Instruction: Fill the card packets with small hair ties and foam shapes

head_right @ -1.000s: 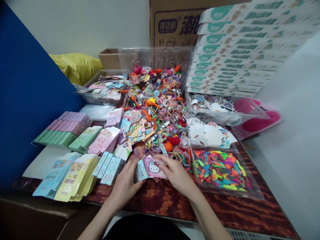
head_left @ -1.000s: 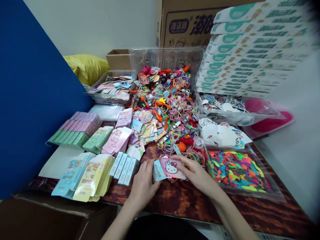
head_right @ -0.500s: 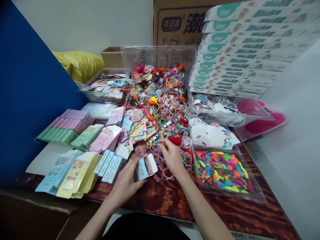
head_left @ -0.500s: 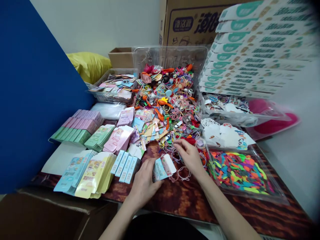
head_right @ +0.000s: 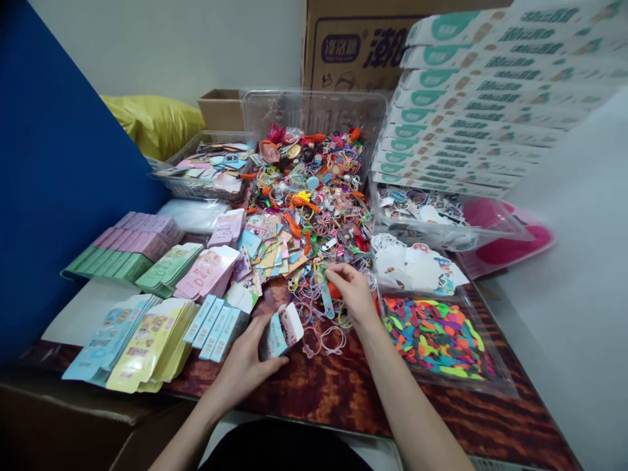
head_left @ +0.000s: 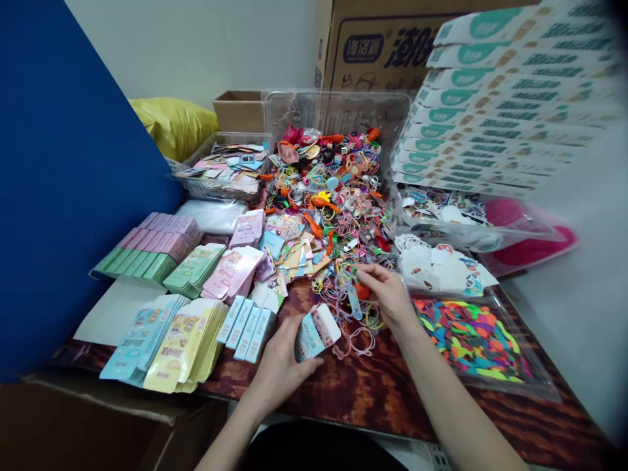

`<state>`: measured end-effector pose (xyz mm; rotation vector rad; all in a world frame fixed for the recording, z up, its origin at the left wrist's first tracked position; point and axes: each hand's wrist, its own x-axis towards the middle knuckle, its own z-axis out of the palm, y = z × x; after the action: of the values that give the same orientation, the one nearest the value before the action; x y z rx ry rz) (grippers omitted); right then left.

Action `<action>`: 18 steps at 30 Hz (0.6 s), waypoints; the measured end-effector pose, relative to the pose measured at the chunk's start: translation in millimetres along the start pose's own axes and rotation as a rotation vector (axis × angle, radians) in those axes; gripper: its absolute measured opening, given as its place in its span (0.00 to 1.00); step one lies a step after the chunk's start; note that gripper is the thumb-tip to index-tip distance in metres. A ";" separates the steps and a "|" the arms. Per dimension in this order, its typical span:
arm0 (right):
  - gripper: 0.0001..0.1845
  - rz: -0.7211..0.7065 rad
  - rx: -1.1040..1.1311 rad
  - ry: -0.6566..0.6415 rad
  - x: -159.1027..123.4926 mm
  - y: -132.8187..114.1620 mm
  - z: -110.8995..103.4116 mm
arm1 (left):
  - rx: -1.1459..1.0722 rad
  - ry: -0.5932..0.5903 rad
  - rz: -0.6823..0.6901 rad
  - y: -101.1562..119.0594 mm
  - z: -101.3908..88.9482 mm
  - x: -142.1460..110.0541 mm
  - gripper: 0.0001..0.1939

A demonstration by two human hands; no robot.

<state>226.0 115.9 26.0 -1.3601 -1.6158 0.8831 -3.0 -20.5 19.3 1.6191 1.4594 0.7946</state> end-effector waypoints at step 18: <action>0.13 0.204 -0.230 -0.041 -39.8 5.7 -4.8 | 0.056 -0.002 -0.022 -3.9 8.2 1.0 0.37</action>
<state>235.5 77.6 16.8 -1.7004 -1.6710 0.8679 2.3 -20.7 11.9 1.6427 1.5076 0.7451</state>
